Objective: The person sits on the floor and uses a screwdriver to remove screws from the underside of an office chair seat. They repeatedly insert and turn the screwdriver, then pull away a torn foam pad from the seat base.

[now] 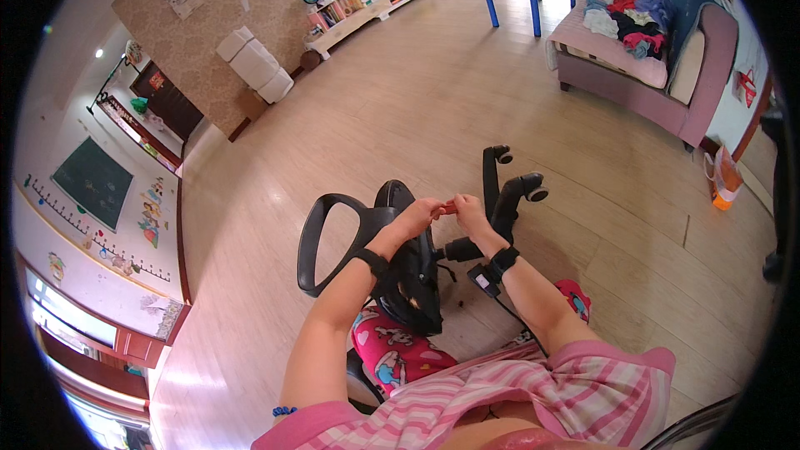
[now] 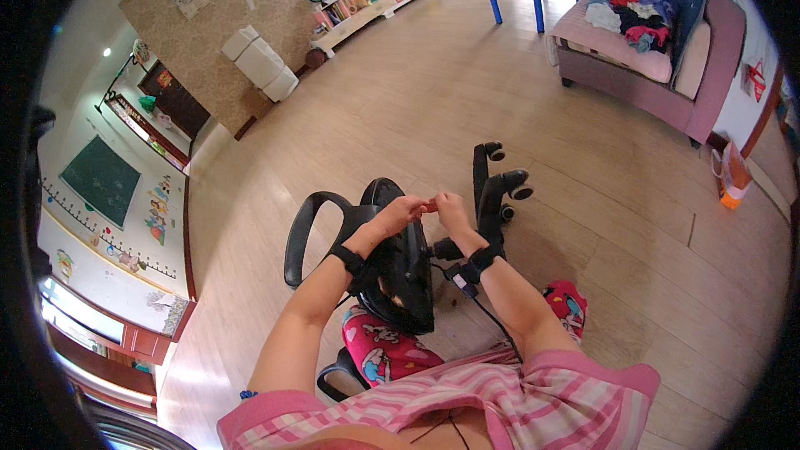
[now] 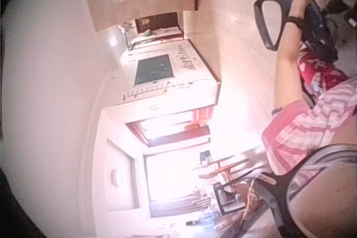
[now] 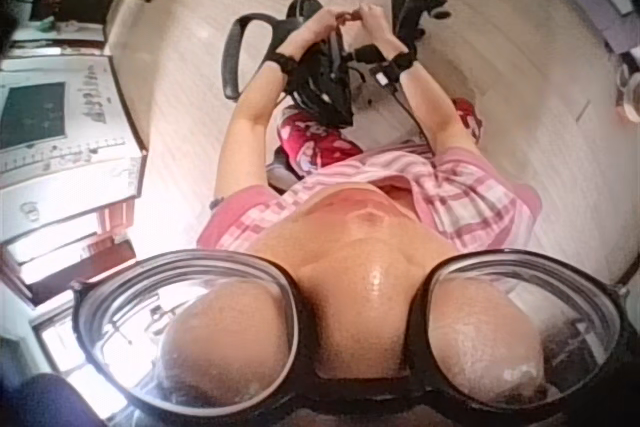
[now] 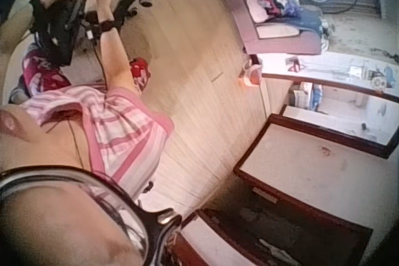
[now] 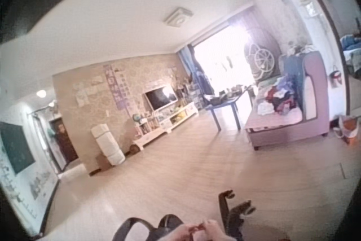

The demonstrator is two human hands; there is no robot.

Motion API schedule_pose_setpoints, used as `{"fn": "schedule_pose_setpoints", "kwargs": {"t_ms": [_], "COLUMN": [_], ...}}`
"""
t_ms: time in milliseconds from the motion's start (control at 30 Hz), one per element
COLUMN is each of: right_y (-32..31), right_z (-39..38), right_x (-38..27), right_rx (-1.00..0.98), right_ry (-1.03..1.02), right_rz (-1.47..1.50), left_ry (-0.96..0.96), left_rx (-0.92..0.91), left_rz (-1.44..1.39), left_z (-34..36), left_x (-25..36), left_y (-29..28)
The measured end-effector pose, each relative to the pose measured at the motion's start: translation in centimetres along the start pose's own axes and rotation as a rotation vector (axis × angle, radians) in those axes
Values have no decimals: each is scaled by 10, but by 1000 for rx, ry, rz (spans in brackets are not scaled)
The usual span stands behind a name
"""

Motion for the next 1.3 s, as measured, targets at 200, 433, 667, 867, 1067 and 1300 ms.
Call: {"fn": "schedule_pose_setpoints", "kwargs": {"t_ms": [200, 433, 667, 867, 1067, 1300], "right_y": [-7, 4, -4, -3, -5, 1], "right_z": [-24, -17, -32, 0, -7, -39], "right_x": [-42, -47, -21, 40, -1, -42], "right_rx": [111, 20, 139, -167, -53, -201], "right_ry": [-299, -515, -806, -85, -444, -934], "right_rz": [-230, -394, -364, -150, -110, -592], "left_ry": [-310, -790, -762, -769, -759, -789], "left_rx": [442, 173, 224, 310, 328, 319], "left_rz": [555, -572, -430, -332, -363, -356], "left_z": [-67, -155, -138, -134, -133, -134], "left_x": [0, -43, -46, -31, -27, -39], "left_y": [-103, -79, -71, -64, -62, -62]}}
Point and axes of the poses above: each hand's wrist, its own z-axis towards the middle knuckle, its own y-axis out of the palm, x = y × z, the point moved 8 cm from there along z, towards the middle knuckle, and after that the axes turned 11 degrees about -z, right-handed, at the moved point
